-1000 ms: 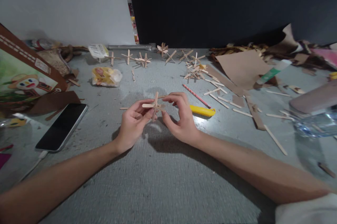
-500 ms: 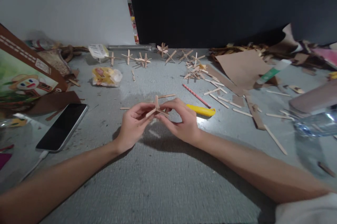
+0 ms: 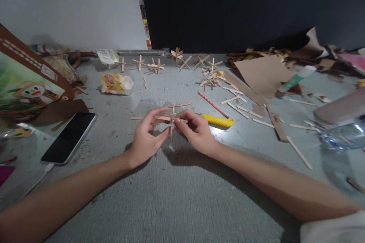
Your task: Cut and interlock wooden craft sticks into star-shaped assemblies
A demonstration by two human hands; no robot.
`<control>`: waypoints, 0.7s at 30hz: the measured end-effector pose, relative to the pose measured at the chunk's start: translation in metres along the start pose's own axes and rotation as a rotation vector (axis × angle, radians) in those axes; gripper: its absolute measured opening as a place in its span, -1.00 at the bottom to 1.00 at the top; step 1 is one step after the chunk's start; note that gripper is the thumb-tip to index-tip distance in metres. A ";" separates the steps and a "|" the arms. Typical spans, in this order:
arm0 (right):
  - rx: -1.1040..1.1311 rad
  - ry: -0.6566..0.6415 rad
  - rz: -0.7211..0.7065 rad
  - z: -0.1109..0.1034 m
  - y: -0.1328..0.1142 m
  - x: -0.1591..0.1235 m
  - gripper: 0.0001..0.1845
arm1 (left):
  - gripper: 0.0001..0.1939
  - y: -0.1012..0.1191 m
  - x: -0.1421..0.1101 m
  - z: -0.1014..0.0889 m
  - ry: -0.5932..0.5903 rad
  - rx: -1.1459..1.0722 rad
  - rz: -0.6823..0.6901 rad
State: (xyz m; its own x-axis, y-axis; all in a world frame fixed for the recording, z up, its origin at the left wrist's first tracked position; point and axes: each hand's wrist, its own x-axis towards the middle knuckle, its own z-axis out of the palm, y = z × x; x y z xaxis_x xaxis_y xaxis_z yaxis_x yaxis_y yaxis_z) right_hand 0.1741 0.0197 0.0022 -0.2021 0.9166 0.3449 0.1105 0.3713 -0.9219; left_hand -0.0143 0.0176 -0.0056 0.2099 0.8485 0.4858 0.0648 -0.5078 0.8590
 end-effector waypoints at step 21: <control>-0.011 0.135 0.022 -0.001 0.005 0.004 -0.64 | -0.54 -0.005 0.011 -0.012 -0.077 0.256 0.152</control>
State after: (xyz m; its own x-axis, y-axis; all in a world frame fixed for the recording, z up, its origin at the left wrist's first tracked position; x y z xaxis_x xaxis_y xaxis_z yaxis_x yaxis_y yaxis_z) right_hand 0.1748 0.0253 -0.0012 -0.0670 0.9358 0.3461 0.1244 0.3520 -0.9277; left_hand -0.0240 0.0310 -0.0029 0.3092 0.7509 0.5836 0.2684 -0.6576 0.7039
